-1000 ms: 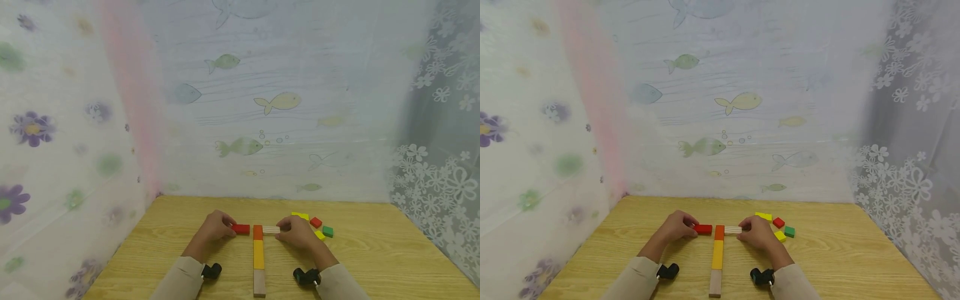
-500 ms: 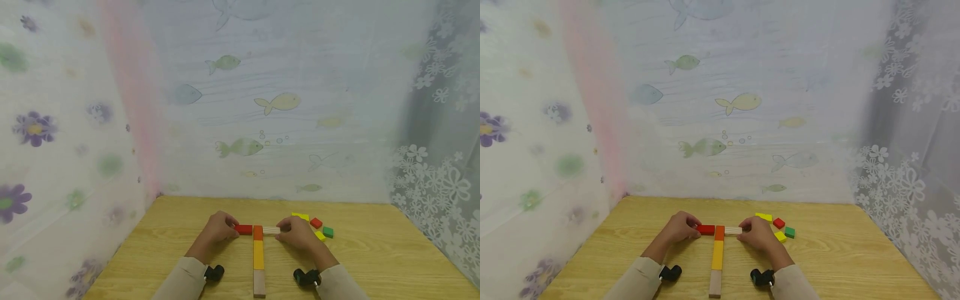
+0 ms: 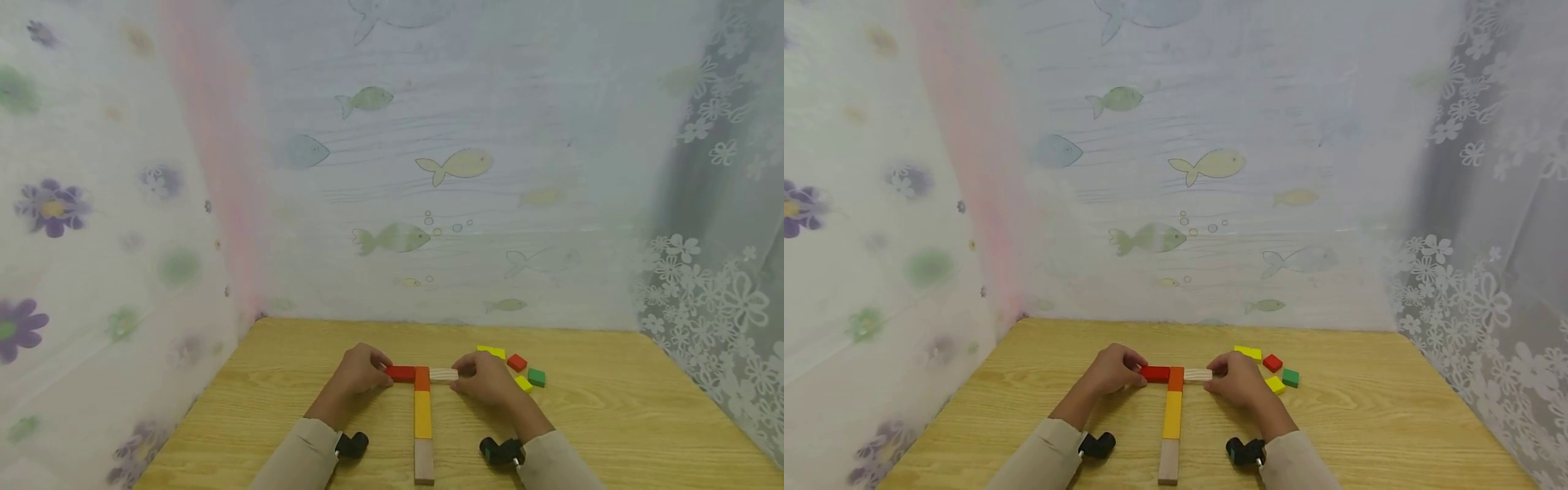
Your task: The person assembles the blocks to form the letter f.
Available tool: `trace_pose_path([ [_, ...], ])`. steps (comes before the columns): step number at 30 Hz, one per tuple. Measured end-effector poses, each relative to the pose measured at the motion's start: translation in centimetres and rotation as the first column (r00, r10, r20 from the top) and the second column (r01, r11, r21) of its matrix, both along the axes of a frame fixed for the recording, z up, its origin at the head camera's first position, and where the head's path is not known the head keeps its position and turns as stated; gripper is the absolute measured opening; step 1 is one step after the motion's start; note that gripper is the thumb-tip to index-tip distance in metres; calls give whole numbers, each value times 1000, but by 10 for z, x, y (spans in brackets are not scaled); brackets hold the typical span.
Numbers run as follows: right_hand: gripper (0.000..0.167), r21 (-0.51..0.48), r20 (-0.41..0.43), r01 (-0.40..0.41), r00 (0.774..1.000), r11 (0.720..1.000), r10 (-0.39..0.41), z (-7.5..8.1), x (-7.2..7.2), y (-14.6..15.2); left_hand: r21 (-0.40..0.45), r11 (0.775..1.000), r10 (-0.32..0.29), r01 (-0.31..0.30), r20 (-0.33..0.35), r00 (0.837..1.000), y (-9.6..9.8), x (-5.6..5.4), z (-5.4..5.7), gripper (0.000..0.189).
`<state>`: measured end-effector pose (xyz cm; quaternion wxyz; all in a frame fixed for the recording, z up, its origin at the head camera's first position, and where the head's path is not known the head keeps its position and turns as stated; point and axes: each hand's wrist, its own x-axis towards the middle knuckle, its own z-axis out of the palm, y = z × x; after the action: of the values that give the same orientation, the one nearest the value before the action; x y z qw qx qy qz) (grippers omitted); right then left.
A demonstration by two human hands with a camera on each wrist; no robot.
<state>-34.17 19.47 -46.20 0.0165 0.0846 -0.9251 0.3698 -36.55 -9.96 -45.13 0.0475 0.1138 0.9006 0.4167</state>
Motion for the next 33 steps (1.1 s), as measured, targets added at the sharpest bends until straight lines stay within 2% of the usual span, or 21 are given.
trace_pose_path([
  [23,27,6,1,-19,1000,1000,19,4,2,1,12,1000,10,-10,14,1000,1,1,3,28],
  [33,27,-7,-1,-10,1000,1000,10,2,1,1,54,999,-2,-1,57,998,-3,2,1,36],
])
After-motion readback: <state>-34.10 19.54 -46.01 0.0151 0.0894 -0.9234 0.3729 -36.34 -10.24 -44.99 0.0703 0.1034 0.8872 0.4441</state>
